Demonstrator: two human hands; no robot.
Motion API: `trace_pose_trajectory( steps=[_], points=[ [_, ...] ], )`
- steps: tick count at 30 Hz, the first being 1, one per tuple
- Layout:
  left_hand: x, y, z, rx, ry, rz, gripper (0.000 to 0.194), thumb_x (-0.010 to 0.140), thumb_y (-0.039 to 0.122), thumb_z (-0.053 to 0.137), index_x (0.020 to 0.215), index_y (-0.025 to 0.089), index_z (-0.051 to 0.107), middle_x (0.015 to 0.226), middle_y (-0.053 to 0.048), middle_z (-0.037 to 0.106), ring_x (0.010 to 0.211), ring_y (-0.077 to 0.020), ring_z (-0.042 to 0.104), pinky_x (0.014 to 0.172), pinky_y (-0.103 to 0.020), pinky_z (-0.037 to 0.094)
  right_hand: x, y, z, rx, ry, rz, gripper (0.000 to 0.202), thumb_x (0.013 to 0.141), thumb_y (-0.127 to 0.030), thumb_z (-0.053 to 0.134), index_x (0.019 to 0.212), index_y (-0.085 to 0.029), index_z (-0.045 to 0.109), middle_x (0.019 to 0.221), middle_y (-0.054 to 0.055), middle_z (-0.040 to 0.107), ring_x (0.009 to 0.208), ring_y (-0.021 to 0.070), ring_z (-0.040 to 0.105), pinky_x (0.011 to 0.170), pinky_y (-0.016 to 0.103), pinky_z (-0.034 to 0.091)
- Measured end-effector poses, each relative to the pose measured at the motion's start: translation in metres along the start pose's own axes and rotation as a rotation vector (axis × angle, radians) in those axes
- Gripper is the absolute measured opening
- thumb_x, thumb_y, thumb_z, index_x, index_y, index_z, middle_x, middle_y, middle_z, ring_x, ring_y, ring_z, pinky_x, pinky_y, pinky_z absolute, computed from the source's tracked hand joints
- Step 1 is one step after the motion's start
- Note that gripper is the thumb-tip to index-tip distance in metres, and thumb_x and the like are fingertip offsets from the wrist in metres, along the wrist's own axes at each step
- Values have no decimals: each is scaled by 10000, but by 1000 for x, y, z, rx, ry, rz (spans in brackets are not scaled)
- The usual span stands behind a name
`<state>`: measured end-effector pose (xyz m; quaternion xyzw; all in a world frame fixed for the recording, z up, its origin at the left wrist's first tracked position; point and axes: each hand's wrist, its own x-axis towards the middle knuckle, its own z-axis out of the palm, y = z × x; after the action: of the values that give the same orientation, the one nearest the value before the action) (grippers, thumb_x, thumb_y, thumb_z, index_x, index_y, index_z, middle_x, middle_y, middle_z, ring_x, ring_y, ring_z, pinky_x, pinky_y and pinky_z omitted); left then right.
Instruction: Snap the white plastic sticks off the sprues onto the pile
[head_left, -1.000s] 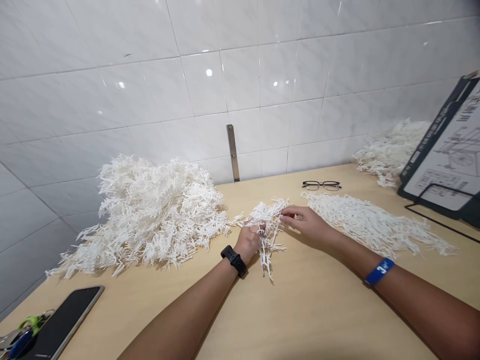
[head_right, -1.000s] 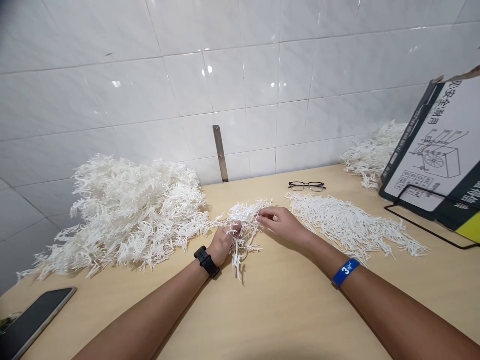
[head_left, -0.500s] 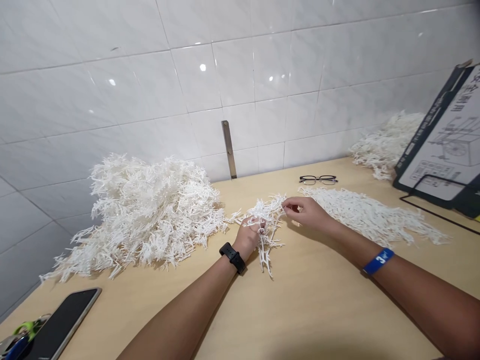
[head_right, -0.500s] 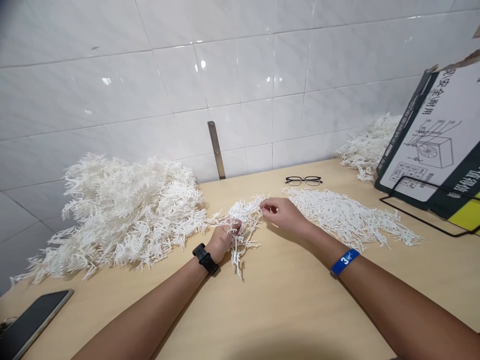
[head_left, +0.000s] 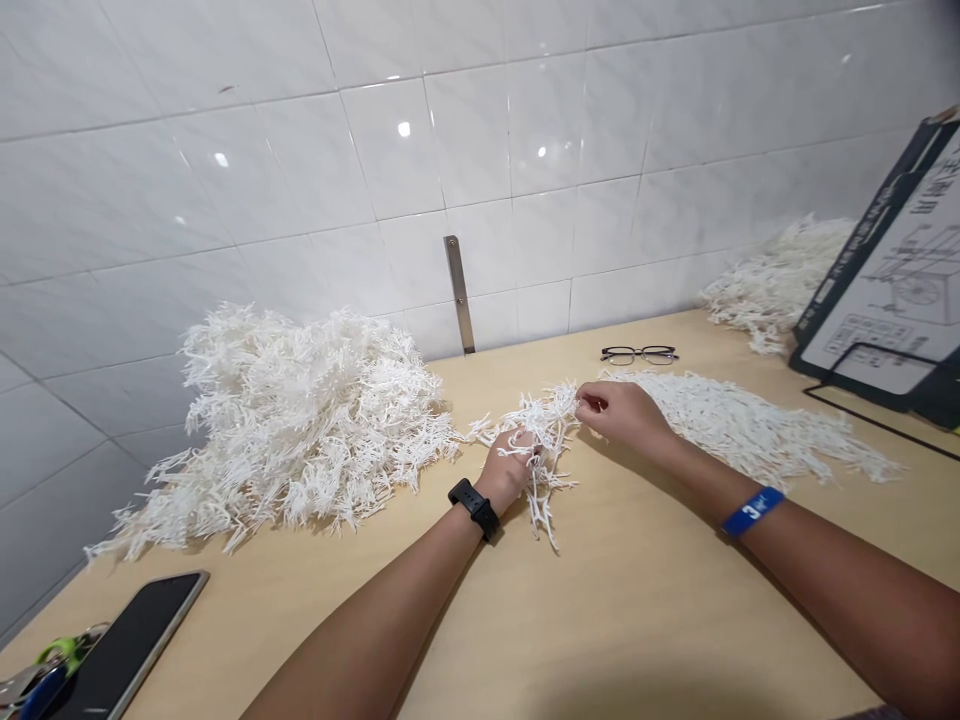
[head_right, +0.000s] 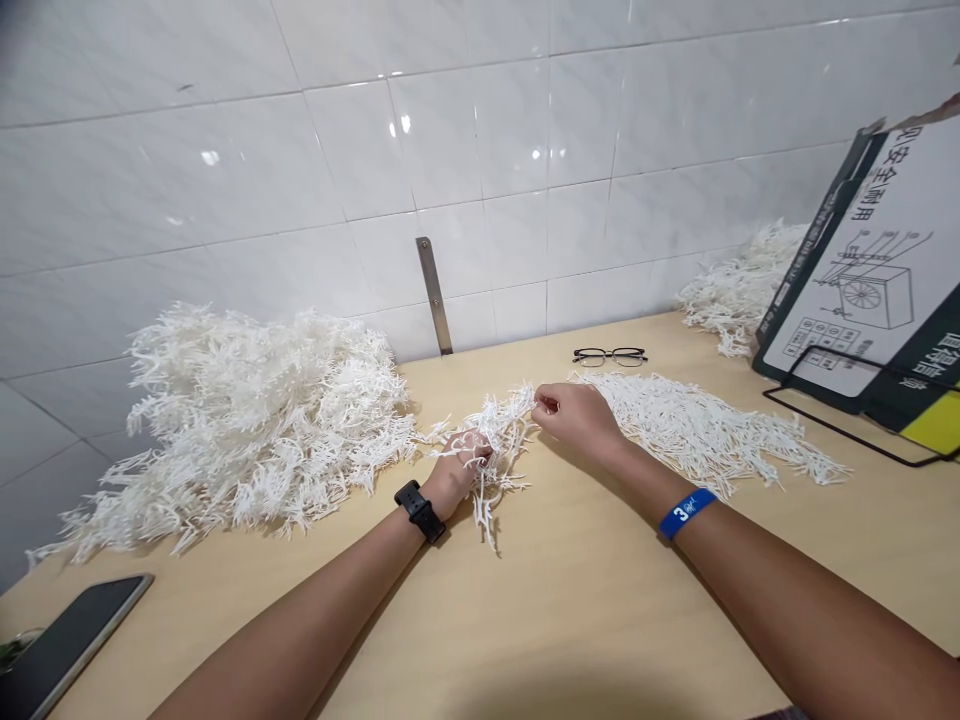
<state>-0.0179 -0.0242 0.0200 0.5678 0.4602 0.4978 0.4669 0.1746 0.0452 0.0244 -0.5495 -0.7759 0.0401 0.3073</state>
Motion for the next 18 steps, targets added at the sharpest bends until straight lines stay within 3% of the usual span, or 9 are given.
trace_pose_trajectory(
  steps=[4, 7, 9, 13, 18],
  points=[
    [-2, -11, -9, -63, 52, -32, 307, 693, 313, 591, 532, 186, 363, 552, 25, 353, 555, -97, 316, 549, -249, 304, 9, 34, -17, 35, 143, 221, 131, 708, -256, 503, 653, -203, 609, 608, 7, 612, 575, 152, 495, 530, 258, 281],
    [-2, -18, -13, -144, 37, -78, 303, 679, 302, 569, 531, 187, 332, 538, 42, 304, 511, -72, 276, 496, -222, 258, 18, 60, -27, 81, 267, 303, 160, 724, -259, 509, 751, -193, 653, 684, 25, 641, 652, 167, 545, 573, 248, 339],
    [0, -20, -13, -205, 61, -124, 288, 689, 297, 542, 540, 189, 321, 526, 55, 273, 477, -59, 245, 471, -212, 225, 21, 68, -26, 32, 242, 301, 194, 752, -282, 507, 803, -196, 673, 739, 39, 669, 677, 178, 560, 586, 253, 345],
    [3, -22, -10, -290, 88, -155, 272, 677, 287, 566, 562, 186, 340, 528, 62, 289, 460, -49, 274, 461, -197, 233, 20, 70, -16, -128, 67, 285, 264, 801, -394, 517, 762, -199, 690, 760, 68, 686, 695, 203, 565, 574, 271, 318],
    [4, -22, -9, -309, 145, -170, 308, 680, 280, 614, 577, 191, 337, 529, 65, 292, 463, -53, 311, 465, -199, 274, 17, 64, -19, -117, 139, 306, 303, 786, -337, 533, 994, -195, 703, 793, 63, 691, 695, 199, 561, 576, 274, 310]
  ],
)
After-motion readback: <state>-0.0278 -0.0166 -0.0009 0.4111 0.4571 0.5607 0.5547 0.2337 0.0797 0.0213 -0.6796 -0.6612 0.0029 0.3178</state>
